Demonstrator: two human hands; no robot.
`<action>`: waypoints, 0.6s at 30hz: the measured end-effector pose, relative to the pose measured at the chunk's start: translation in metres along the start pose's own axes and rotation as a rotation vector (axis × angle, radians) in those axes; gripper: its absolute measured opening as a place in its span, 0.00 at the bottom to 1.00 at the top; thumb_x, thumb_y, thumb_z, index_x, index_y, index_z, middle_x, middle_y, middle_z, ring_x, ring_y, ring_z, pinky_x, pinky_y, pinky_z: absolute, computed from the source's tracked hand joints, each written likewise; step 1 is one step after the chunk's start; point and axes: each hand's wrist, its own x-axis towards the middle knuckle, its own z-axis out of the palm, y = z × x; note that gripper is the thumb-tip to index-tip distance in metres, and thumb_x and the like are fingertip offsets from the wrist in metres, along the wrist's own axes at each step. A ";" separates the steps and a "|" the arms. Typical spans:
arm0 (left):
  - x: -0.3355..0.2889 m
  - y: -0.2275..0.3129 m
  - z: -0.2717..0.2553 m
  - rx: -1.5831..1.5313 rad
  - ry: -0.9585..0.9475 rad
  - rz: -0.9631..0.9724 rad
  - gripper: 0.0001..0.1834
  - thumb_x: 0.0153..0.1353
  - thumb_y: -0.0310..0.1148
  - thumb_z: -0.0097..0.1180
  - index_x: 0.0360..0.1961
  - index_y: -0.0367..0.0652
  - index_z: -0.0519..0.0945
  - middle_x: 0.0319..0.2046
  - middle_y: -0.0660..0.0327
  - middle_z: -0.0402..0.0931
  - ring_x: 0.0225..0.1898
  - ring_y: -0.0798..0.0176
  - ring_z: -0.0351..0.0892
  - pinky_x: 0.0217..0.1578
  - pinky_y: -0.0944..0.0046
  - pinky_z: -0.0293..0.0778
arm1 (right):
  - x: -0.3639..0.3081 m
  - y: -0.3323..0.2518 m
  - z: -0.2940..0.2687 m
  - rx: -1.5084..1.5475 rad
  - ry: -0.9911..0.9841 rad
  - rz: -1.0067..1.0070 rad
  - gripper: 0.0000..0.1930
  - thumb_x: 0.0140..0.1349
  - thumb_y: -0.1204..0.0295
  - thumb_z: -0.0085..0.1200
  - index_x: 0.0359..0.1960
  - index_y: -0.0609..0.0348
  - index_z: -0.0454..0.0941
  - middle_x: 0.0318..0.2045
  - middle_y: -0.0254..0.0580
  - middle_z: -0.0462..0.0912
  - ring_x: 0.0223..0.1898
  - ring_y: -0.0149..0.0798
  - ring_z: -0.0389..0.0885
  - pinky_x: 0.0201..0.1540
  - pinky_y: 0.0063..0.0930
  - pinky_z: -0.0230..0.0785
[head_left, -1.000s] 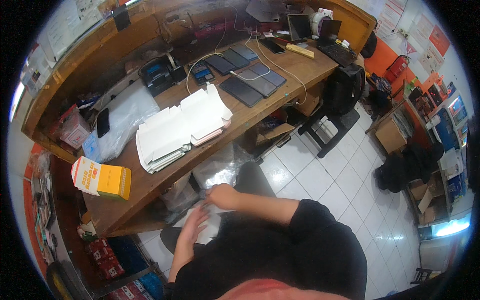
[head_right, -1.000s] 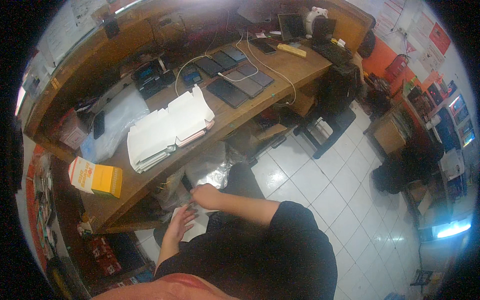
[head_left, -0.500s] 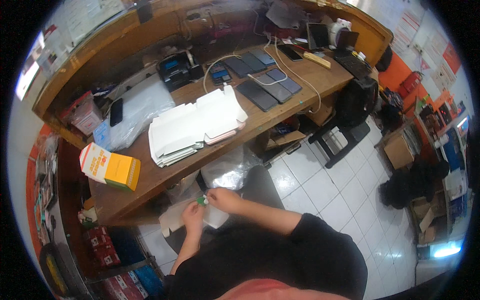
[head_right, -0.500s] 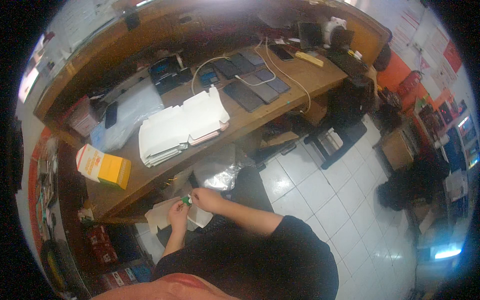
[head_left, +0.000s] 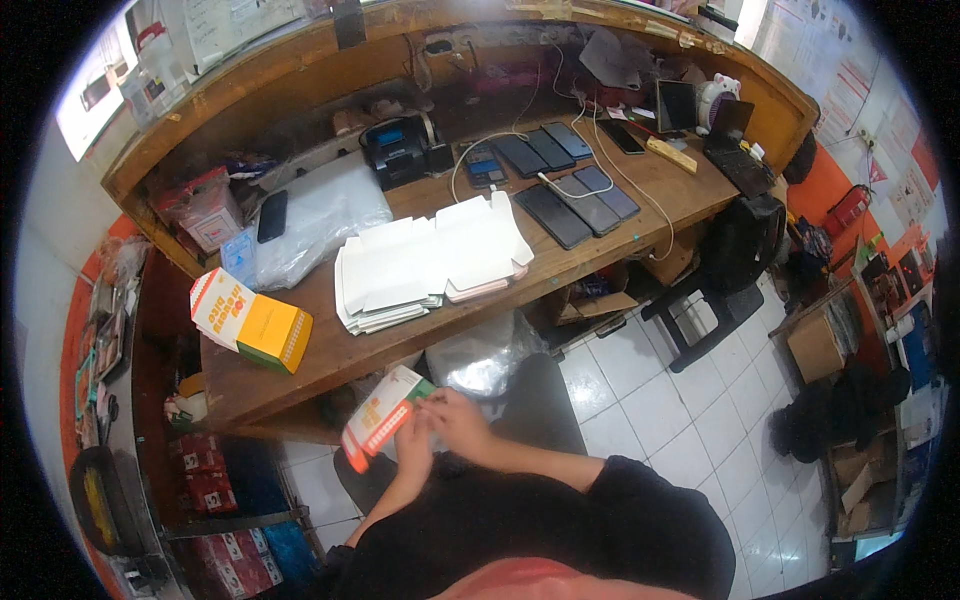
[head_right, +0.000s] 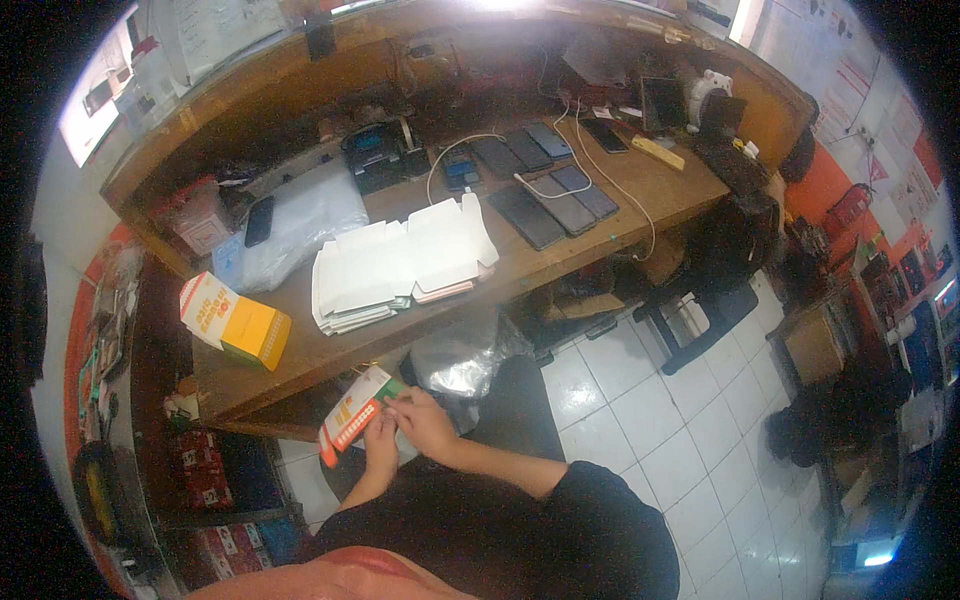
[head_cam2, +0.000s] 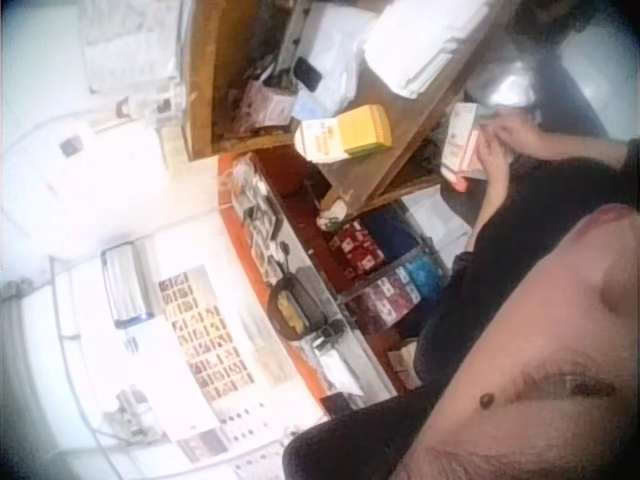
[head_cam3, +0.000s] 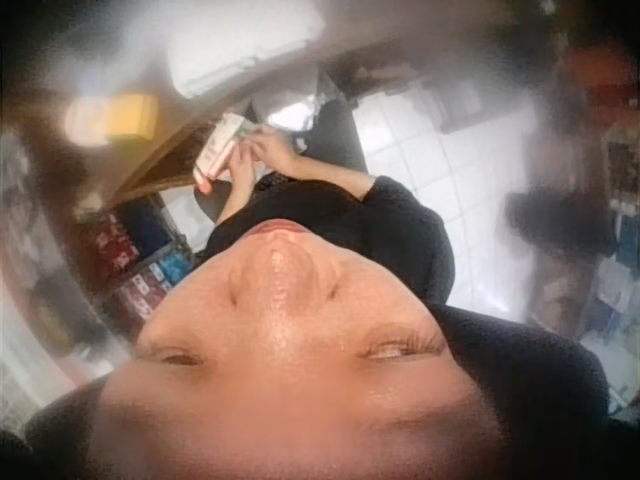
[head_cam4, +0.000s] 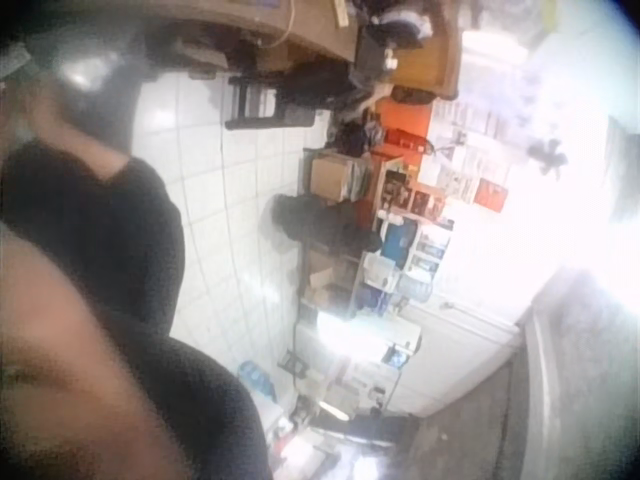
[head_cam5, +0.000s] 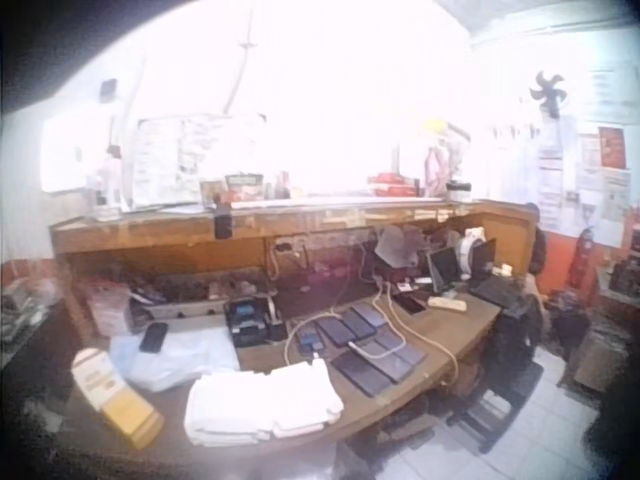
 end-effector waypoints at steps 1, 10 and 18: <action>-0.002 0.007 0.000 -0.006 0.062 -0.007 0.16 0.69 0.34 0.47 0.48 0.31 0.77 0.41 0.56 0.80 0.45 0.63 0.77 0.48 0.64 0.70 | -0.001 -0.001 0.001 -0.123 -0.016 -0.095 0.16 0.67 0.62 0.50 0.48 0.60 0.78 0.52 0.52 0.73 0.51 0.52 0.74 0.53 0.41 0.67; -0.008 -0.021 -0.007 0.510 -0.289 0.267 0.17 0.58 0.28 0.56 0.49 0.35 0.76 0.42 0.47 0.80 0.44 0.49 0.81 0.46 0.56 0.73 | 0.004 -0.034 -0.012 -0.136 -0.081 -0.294 0.20 0.65 0.60 0.52 0.55 0.56 0.74 0.53 0.51 0.75 0.55 0.54 0.73 0.56 0.42 0.66; 0.011 0.004 -0.039 -0.490 -0.371 -0.450 0.30 0.70 0.54 0.42 0.47 0.33 0.77 0.38 0.53 0.82 0.40 0.60 0.82 0.43 0.60 0.78 | 0.030 -0.009 -0.023 -0.172 -0.234 -0.074 0.13 0.67 0.61 0.48 0.48 0.50 0.77 0.43 0.45 0.82 0.43 0.52 0.80 0.43 0.43 0.73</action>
